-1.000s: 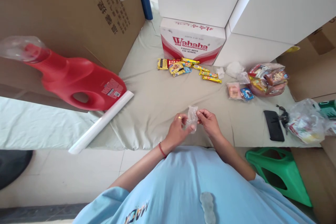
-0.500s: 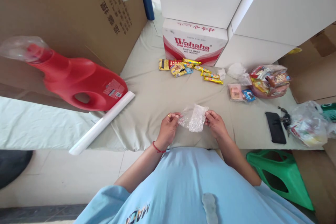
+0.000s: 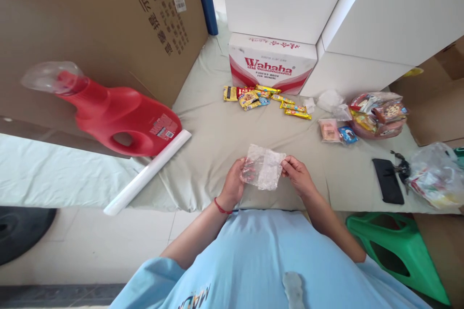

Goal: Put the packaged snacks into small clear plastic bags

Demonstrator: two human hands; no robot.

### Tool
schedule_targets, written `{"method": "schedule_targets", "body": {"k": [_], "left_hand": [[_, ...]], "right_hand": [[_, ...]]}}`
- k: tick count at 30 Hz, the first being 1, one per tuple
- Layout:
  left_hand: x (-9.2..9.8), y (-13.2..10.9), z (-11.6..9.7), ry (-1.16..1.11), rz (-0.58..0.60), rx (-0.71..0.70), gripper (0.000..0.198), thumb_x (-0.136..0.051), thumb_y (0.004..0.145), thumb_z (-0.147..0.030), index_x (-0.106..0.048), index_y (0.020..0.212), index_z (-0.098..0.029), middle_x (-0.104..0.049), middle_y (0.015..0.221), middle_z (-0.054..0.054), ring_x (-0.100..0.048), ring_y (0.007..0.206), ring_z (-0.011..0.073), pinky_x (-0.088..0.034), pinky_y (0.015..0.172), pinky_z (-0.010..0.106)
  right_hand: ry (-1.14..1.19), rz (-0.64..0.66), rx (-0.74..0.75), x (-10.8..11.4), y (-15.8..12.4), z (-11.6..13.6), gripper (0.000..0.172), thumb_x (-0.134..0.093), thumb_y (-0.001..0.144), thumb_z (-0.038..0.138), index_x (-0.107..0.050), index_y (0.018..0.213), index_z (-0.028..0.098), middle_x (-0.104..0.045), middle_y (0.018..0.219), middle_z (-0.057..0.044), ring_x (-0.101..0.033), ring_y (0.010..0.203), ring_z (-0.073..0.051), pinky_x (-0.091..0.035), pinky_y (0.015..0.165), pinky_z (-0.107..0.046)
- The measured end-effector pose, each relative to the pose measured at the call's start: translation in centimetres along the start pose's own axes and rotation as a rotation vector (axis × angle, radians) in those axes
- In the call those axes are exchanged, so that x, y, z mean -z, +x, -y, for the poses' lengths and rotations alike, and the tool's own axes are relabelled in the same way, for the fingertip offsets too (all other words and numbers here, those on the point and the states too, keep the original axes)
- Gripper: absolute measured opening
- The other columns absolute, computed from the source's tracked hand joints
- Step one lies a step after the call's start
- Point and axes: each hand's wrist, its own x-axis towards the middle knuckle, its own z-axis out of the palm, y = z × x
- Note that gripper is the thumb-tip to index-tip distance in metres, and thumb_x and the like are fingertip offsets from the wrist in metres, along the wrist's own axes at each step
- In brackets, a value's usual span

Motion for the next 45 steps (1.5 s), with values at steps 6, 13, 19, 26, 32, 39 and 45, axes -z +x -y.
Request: {"method": "schedule_targets", "body": {"k": [6, 13, 19, 26, 32, 39, 45], "left_hand": [[-0.5, -0.3, 0.8, 0.275, -0.054, -0.184, 0.026, -0.079, 0.084, -0.040, -0.063, 0.074, -0.022, -0.058, 0.065, -0.003, -0.048, 0.061, 0.0141, -0.036, 0.062, 0.027], [-0.3, -0.8, 0.8, 0.404, -0.095, -0.350, 0.030, -0.065, 0.097, -0.052, -0.066, 0.087, -0.024, -0.052, 0.060, -0.005, -0.046, 0.059, 0.0165, -0.035, 0.062, 0.029], [0.5, -0.7, 0.2, 0.341, -0.108, -0.395, 0.040, -0.064, 0.097, -0.062, -0.072, 0.087, -0.025, -0.048, 0.059, -0.004, -0.043, 0.059, 0.0175, -0.033, 0.063, 0.031], [1.5, 0.0, -0.4, 0.350, -0.162, -0.363, 0.050, -0.058, 0.096, -0.072, -0.071, 0.091, -0.024, -0.044, 0.056, -0.005, -0.038, 0.053, 0.0158, -0.028, 0.056, 0.031], [1.1, -0.2, 0.2, 0.380, -0.122, -0.361, 0.055, -0.055, 0.094, -0.077, -0.071, 0.093, -0.025, -0.041, 0.054, -0.005, -0.037, 0.050, 0.0146, -0.028, 0.053, 0.030], [1.4, -0.7, 0.2, 0.381, -0.129, -0.372, 0.057, -0.058, 0.092, -0.079, -0.074, 0.095, -0.024, -0.044, 0.055, -0.004, -0.040, 0.052, 0.0154, -0.029, 0.055, 0.031], [2.3, -0.4, -0.2, 0.460, -0.204, -0.365, 0.061, -0.050, 0.096, -0.078, -0.073, 0.096, -0.021, -0.043, 0.058, -0.004, -0.040, 0.053, 0.0155, -0.030, 0.054, 0.030]], "right_hand": [[-0.006, -0.056, 0.011, -1.0, 0.1, -0.2, 0.054, -0.060, 0.087, 0.081, -0.063, 0.085, 0.027, -0.058, 0.078, -0.002, -0.054, 0.073, -0.019, -0.048, 0.067, -0.033], [-0.263, -0.168, 0.149, -0.9, 0.3, 0.9, 0.043, -0.066, 0.091, 0.067, -0.063, 0.080, 0.026, -0.058, 0.073, 0.000, -0.053, 0.065, -0.018, -0.048, 0.066, -0.033], [-0.210, -0.139, 0.116, 0.4, 0.0, 0.5, 0.049, -0.062, 0.091, 0.073, -0.072, 0.089, 0.025, -0.065, 0.080, -0.004, -0.058, 0.071, -0.020, -0.053, 0.064, -0.034], [-0.067, -0.222, -0.027, 2.9, -0.3, -0.2, 0.045, -0.071, 0.083, 0.069, -0.069, 0.082, 0.024, -0.064, 0.074, -0.002, -0.051, 0.060, -0.015, -0.044, 0.052, -0.029], [-0.303, -0.161, -0.069, 1.4, 2.3, -1.1, 0.032, -0.068, 0.084, 0.055, -0.068, 0.084, 0.023, -0.065, 0.073, -0.002, -0.053, 0.058, -0.016, -0.041, 0.054, -0.031], [-0.556, -0.073, 0.040, -2.0, 6.1, -1.4, 0.020, -0.072, 0.082, 0.044, -0.070, 0.078, 0.024, -0.066, 0.071, -0.002, -0.057, 0.068, -0.019, -0.041, 0.071, -0.033], [-0.598, 0.122, 0.066, -1.6, 5.6, -1.0, 0.023, -0.060, 0.082, 0.044, -0.065, 0.074, 0.023, -0.062, 0.069, 0.000, -0.051, 0.067, -0.017, -0.037, 0.066, -0.030]]}}
